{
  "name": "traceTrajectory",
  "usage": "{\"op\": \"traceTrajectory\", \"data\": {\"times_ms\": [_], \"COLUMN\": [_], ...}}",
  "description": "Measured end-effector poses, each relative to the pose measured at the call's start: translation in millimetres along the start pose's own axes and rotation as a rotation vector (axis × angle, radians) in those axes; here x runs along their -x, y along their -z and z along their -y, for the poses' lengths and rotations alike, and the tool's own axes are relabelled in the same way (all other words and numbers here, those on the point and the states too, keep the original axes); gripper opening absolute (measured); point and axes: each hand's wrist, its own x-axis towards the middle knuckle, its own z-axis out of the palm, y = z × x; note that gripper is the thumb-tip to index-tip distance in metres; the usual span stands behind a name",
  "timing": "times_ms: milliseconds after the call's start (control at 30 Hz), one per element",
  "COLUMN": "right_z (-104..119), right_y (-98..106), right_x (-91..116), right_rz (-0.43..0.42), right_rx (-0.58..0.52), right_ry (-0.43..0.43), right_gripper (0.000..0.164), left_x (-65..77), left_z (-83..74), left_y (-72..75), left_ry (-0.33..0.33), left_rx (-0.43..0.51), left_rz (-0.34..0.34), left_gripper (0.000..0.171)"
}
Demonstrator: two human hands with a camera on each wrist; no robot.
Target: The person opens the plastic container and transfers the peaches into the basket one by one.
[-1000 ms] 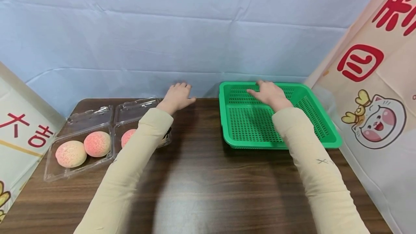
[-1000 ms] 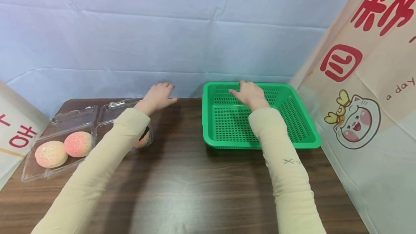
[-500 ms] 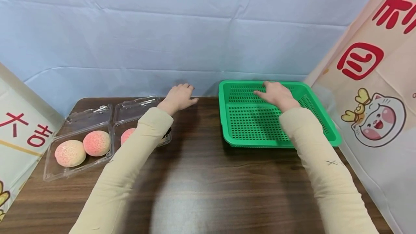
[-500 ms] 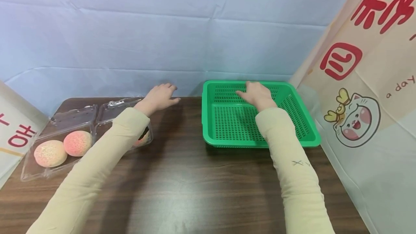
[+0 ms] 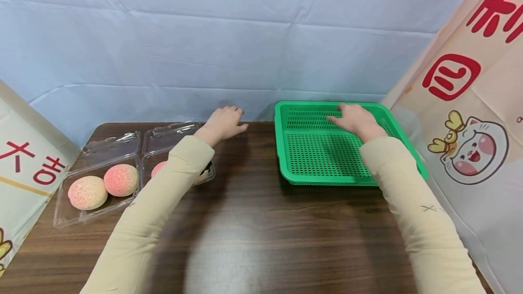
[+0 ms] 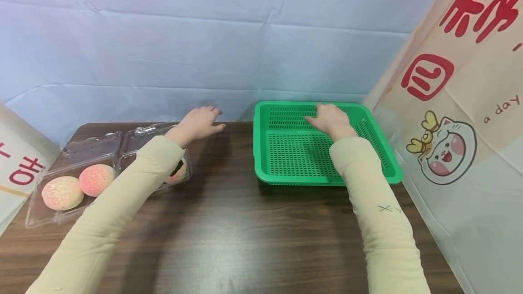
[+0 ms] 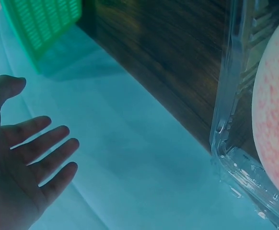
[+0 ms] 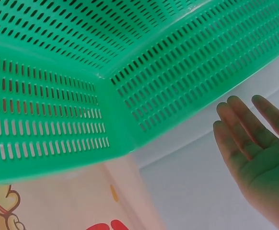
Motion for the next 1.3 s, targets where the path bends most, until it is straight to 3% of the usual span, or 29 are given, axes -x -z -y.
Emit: {"op": "traceTrajectory", "data": {"times_ms": [633, 933, 1300], "right_z": [-13.2, -22.7, -31.3], "right_y": [7.6, 10.1, 10.9], "right_x": [12.4, 17.7, 26.7], "right_rz": [0.014, -0.029, -0.055], "right_rx": [0.05, 0.101, 0.072], "right_ry": [0.029, 0.065, 0.083], "right_gripper": [0.068, 0.068, 0.065], "left_x": [9.4, 12.3, 17.8], "left_z": [-3.4, -3.3, -6.7], "left_y": [4.8, 6.0, 8.4], "left_ry": [-0.056, -0.086, -0.104], "left_rx": [-0.014, -0.016, -0.04], "left_rz": [0.001, -0.016, -0.007], "left_gripper": [0.051, 0.051, 0.051]}}
